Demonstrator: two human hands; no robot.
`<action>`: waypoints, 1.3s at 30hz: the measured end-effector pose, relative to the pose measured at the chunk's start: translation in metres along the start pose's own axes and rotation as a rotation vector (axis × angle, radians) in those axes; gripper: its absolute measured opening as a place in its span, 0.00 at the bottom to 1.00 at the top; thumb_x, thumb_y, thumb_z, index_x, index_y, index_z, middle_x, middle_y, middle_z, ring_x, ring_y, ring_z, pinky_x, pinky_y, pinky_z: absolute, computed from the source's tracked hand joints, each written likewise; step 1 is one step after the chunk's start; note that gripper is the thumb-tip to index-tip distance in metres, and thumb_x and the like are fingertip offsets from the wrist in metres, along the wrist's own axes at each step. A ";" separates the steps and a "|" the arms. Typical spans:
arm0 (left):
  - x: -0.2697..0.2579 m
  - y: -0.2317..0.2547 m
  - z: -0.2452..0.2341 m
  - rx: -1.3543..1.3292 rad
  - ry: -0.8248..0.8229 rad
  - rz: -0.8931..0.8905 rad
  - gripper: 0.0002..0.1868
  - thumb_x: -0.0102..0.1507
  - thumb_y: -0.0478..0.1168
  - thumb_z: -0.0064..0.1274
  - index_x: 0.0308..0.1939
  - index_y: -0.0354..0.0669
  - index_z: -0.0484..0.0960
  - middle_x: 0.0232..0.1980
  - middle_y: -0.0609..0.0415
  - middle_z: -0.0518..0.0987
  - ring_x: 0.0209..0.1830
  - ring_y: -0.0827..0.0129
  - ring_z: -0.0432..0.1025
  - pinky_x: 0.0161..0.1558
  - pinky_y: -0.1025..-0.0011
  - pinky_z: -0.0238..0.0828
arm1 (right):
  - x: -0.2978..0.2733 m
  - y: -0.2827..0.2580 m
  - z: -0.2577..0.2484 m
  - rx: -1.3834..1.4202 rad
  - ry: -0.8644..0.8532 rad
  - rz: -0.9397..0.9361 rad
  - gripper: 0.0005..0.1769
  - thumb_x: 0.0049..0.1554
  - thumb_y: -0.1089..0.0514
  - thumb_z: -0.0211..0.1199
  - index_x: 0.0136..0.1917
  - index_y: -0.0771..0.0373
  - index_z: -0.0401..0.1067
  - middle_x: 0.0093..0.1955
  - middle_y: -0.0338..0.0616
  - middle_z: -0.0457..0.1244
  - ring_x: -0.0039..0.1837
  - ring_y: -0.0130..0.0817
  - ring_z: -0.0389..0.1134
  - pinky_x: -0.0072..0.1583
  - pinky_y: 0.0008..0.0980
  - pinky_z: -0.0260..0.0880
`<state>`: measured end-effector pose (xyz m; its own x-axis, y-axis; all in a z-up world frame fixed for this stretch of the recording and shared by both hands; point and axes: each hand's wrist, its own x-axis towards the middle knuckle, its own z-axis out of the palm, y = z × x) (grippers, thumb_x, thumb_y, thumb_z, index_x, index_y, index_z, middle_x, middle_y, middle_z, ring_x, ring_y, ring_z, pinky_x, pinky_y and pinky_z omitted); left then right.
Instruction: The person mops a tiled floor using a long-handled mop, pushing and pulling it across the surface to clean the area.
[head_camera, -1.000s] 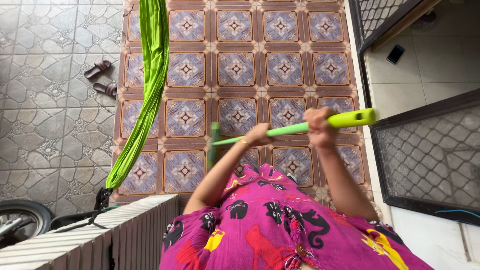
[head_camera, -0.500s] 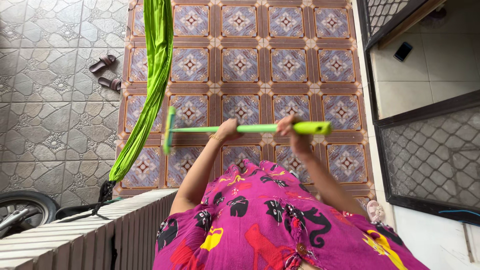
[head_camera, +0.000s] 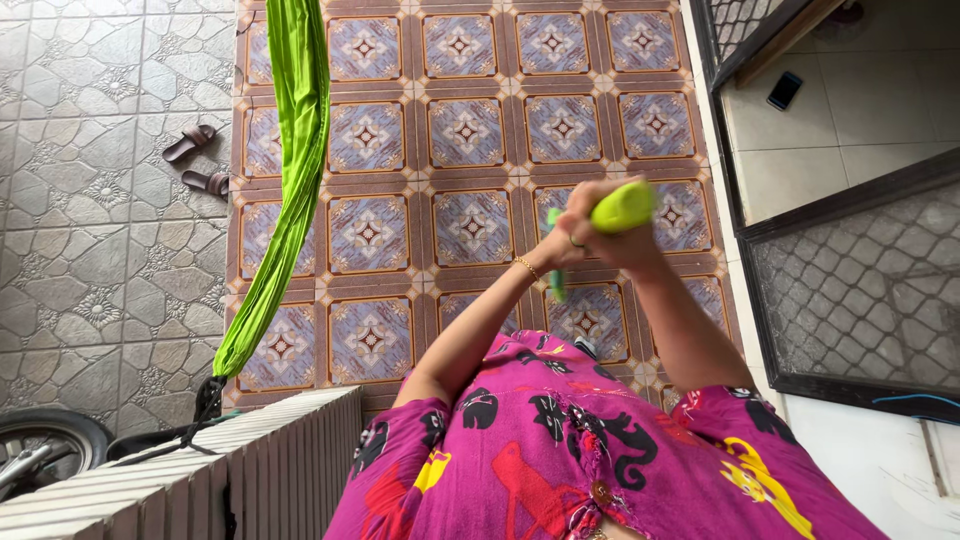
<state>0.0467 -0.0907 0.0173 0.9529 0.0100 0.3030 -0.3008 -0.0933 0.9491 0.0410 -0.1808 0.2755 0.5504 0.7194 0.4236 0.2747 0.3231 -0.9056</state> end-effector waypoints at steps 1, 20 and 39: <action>0.000 -0.002 0.004 -0.204 0.076 0.216 0.22 0.59 0.45 0.59 0.51 0.36 0.73 0.46 0.44 0.76 0.46 0.61 0.71 0.49 0.64 0.72 | -0.002 0.007 0.004 -0.108 -0.021 0.031 0.14 0.55 0.62 0.70 0.31 0.59 0.69 0.30 0.34 0.61 0.34 0.26 0.61 0.40 0.30 0.63; -0.116 -0.080 -0.128 0.659 -0.409 -0.609 0.17 0.53 0.48 0.62 0.31 0.34 0.85 0.34 0.36 0.84 0.35 0.49 0.81 0.43 0.58 0.79 | -0.094 0.161 0.018 0.410 0.409 -0.018 0.13 0.58 0.63 0.59 0.35 0.54 0.59 0.27 0.32 0.52 0.32 0.22 0.53 0.48 0.33 0.63; -0.009 -0.021 -0.039 0.480 -0.179 -0.398 0.14 0.53 0.47 0.64 0.35 0.40 0.88 0.34 0.40 0.85 0.33 0.53 0.81 0.42 0.59 0.79 | -0.026 0.022 -0.062 0.203 0.188 -0.099 0.20 0.62 0.60 0.63 0.31 0.56 0.60 0.26 0.31 0.55 0.28 0.20 0.57 0.43 0.28 0.66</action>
<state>0.0426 -0.0504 -0.0018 0.9922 -0.0264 -0.1221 0.0874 -0.5518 0.8294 0.0817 -0.2302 0.2456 0.6705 0.5580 0.4889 0.1810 0.5161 -0.8372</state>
